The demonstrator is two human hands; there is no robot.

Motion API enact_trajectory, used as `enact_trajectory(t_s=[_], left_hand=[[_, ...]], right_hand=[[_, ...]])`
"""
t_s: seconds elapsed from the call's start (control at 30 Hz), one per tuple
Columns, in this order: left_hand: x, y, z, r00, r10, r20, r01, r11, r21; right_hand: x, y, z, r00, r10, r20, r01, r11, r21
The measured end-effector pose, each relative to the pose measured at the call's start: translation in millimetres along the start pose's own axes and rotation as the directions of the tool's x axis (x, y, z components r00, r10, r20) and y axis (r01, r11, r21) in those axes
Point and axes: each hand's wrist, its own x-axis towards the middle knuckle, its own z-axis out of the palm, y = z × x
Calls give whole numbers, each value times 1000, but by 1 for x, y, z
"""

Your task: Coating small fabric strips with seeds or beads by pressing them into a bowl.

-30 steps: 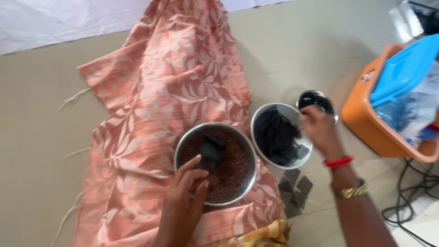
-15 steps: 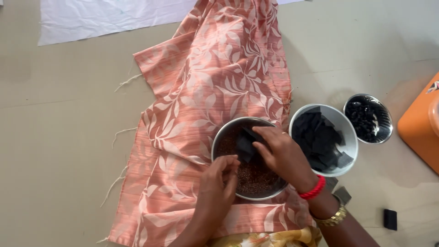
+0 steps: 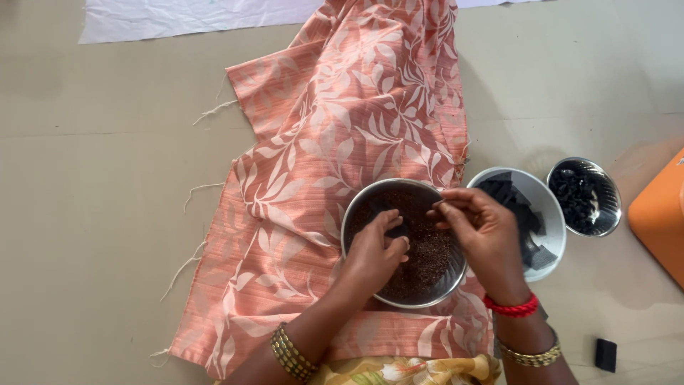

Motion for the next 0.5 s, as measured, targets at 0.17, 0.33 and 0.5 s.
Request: enact_trajectory(t_s=[0.17,0.33,0.5], left_hand=[[2,-3,4,1000,2,16,-1,994,-108],[-10,-1,6,1000,23,10,-16,877,-479],[-29,12,9,994,76,-77,-106,834,-542]], right_hand=[[-10,-18,-17,999,12,-52,-10,999,49],[-27,-21,-6,999,-1,-38,2,1000,26],[-51,-40,33,965,-259,-42,221,889,-401]])
